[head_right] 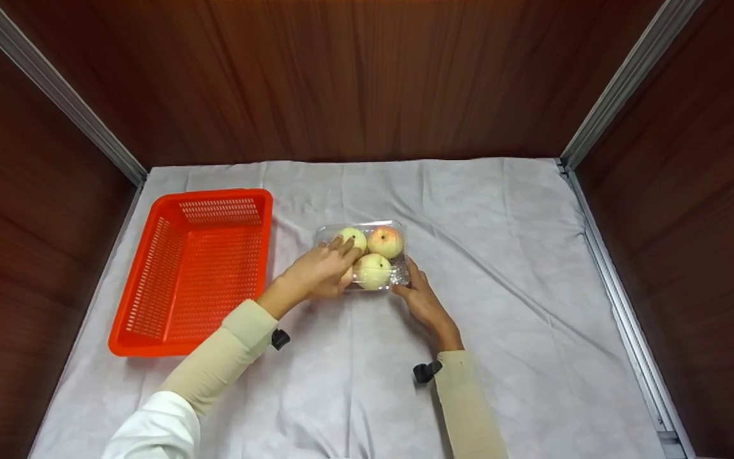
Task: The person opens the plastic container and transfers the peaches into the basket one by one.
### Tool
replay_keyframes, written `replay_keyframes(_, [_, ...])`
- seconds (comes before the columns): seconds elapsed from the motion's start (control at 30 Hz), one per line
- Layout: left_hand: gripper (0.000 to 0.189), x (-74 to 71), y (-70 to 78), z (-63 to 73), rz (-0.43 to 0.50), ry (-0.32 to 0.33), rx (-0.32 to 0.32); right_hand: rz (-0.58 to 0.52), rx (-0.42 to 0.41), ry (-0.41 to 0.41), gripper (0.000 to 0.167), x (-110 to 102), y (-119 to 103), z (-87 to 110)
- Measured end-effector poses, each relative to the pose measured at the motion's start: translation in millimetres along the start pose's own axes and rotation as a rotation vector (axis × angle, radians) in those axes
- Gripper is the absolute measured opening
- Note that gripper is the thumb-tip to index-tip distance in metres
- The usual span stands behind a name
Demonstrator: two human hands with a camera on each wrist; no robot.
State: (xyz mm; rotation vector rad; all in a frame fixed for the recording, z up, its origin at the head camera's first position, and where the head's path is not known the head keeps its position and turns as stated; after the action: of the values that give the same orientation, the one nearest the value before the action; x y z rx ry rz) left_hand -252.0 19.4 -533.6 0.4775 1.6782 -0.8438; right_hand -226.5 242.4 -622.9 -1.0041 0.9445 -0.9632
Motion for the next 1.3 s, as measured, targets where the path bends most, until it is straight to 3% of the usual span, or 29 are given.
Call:
replay_keyframes(0.57, [0.062,-6.4,-7.8,-3.0,0.153,-0.164,0.021,0.029,0.011,0.012,0.084,1,2,1.6])
replay_keyframes(0.7, [0.062,-7.9,-10.0,-4.4,0.193,-0.168,0.017,0.019,0.025,0.013,0.084,1,1,2.2])
replay_keyframes(0.93, [0.062,-21.4,-37.1,-10.5,0.443,-0.149,-0.066,-0.043,0.001,0.002,0.084,0,5,-0.5])
replay_keyframes(1.1, [0.054,-22.4,-43.1,-14.0,0.442,-0.146,-0.030,-0.057,-0.025,-0.014,0.082,1,7,-2.6])
replay_keyframes(1.3, [0.052,-20.8,-49.6,-16.1,0.466,-0.134,-0.048,-0.023,-0.014,0.000,0.083,-1,4,-0.7])
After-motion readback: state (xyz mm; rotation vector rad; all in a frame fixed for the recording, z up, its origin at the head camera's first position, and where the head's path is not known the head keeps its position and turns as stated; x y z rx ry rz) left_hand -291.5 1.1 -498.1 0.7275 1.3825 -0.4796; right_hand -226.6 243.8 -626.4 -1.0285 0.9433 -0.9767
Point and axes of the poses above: each hand's wrist, its own z-axis away from the middle knuckle, its own x-axis out of the palm, y = z × x, the point moved 3 cm from there along -z, towards the middle knuckle, and after that the axes turned 5 degrees about -z, right-handed, at the moved point
